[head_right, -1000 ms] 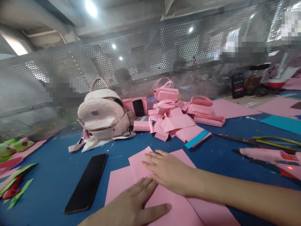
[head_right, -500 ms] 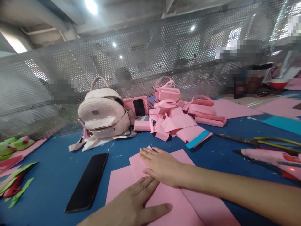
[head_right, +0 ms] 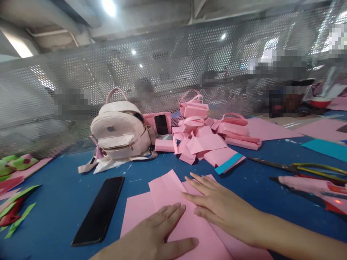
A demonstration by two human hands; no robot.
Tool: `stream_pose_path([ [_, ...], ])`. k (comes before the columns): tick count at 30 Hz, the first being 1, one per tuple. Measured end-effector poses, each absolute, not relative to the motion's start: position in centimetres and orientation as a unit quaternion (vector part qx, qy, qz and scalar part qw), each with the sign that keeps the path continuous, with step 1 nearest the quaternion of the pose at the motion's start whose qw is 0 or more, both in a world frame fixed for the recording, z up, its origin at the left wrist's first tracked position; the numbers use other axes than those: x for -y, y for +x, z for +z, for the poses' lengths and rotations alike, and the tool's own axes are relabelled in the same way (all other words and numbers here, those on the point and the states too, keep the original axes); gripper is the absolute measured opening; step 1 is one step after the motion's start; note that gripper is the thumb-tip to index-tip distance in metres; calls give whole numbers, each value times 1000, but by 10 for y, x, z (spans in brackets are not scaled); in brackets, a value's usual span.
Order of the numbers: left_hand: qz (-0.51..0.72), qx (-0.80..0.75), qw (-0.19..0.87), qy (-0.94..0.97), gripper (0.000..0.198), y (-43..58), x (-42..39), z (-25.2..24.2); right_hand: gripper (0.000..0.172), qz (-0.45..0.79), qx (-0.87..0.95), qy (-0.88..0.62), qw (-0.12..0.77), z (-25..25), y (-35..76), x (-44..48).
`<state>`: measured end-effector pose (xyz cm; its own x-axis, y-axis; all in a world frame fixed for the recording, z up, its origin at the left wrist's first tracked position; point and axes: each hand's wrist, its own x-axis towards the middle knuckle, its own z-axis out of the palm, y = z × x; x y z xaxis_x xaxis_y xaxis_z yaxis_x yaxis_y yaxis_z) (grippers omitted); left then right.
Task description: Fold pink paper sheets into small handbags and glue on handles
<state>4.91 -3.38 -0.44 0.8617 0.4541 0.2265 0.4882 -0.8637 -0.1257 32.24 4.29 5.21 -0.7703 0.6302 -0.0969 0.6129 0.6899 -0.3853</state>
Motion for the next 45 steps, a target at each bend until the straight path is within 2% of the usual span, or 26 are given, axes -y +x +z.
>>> stream_pose_path([
  [6, -112, 238, 72, -962, 69, 49, 33, -5, 49, 145, 929, -339, 22, 46, 312, -56],
  [15, -93, 249, 59, -962, 66, 49, 33, -5, 50, -13, 955, -278, 102, 30, 287, -79],
  [24, -129, 238, 19, -962, 66, 48, 33, 4, 45, -65, 957, -260, 112, 26, 259, -99],
  [28, -98, 234, -23, -967, 63, 49, 33, 14, 44, -84, 957, -250, 119, 23, 264, -98],
  [33, -78, 240, -70, -965, 64, 50, 35, 22, 40, -103, 961, -226, 123, 26, 281, -84],
  [45, -78, 263, -98, -957, 59, 54, 45, 35, 37, -185, 951, -197, 148, 19, 347, -7],
])
